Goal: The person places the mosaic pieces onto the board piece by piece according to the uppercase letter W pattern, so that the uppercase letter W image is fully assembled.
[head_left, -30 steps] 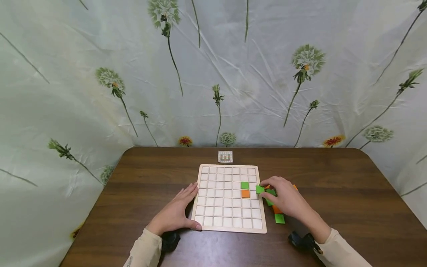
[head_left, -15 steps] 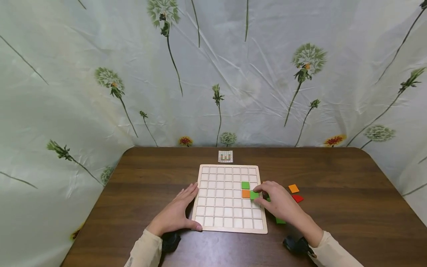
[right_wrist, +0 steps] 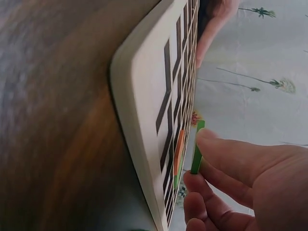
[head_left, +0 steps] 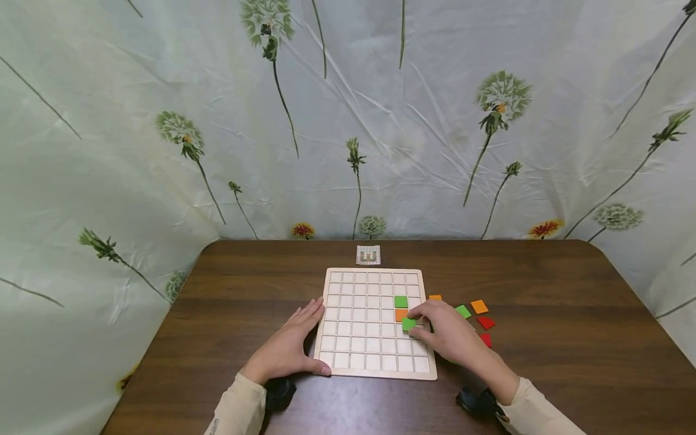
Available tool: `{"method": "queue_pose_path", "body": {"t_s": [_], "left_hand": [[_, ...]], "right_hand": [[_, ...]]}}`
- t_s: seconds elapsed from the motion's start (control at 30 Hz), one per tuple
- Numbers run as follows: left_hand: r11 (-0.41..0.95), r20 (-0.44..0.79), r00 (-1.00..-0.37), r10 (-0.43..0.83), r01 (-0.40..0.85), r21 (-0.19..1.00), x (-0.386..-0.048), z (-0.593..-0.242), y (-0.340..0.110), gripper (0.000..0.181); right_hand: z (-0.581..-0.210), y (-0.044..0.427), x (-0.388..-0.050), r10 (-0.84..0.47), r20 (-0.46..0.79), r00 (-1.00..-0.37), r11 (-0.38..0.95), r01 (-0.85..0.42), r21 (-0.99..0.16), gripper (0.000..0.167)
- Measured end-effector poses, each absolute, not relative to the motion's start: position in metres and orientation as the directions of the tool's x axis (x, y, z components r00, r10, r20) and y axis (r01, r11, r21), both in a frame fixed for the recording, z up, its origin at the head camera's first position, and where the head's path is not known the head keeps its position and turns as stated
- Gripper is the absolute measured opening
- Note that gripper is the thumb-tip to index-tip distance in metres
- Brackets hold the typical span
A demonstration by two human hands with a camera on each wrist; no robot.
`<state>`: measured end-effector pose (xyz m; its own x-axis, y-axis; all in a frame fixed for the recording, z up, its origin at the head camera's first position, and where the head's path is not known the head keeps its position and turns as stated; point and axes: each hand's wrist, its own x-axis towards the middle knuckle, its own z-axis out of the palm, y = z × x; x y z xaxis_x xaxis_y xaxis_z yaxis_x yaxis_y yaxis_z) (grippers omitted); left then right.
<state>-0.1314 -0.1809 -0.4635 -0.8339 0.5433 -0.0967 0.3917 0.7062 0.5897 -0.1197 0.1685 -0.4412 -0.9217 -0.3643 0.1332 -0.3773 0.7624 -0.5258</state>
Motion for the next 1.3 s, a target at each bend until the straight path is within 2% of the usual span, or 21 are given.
{"method": "queue_pose_path", "body": {"t_s": [0.73,0.93,1.3], "left_hand": [[0.706,-0.104,-0.838,0.536,0.377,0.599,-0.131,-0.464,-0.181,0.128],[0.705,-0.103,-0.836,0.539,0.381,0.598,-0.132,-0.463,-0.180,0.128],[0.706,-0.098,-0.836,0.540,0.387,0.593,-0.132,-0.464,-0.181,0.129]], "right_hand": [[-0.444,0.155,-0.123,-0.376,0.089,-0.922,0.805,-0.373,-0.461,0.017],[-0.444,0.153,-0.122,-0.384,0.109,-0.917,0.812,-0.391,-0.434,0.019],[-0.448,0.151,-0.120,-0.354,0.113,-0.929,0.818,-0.366,-0.444,0.018]]}}
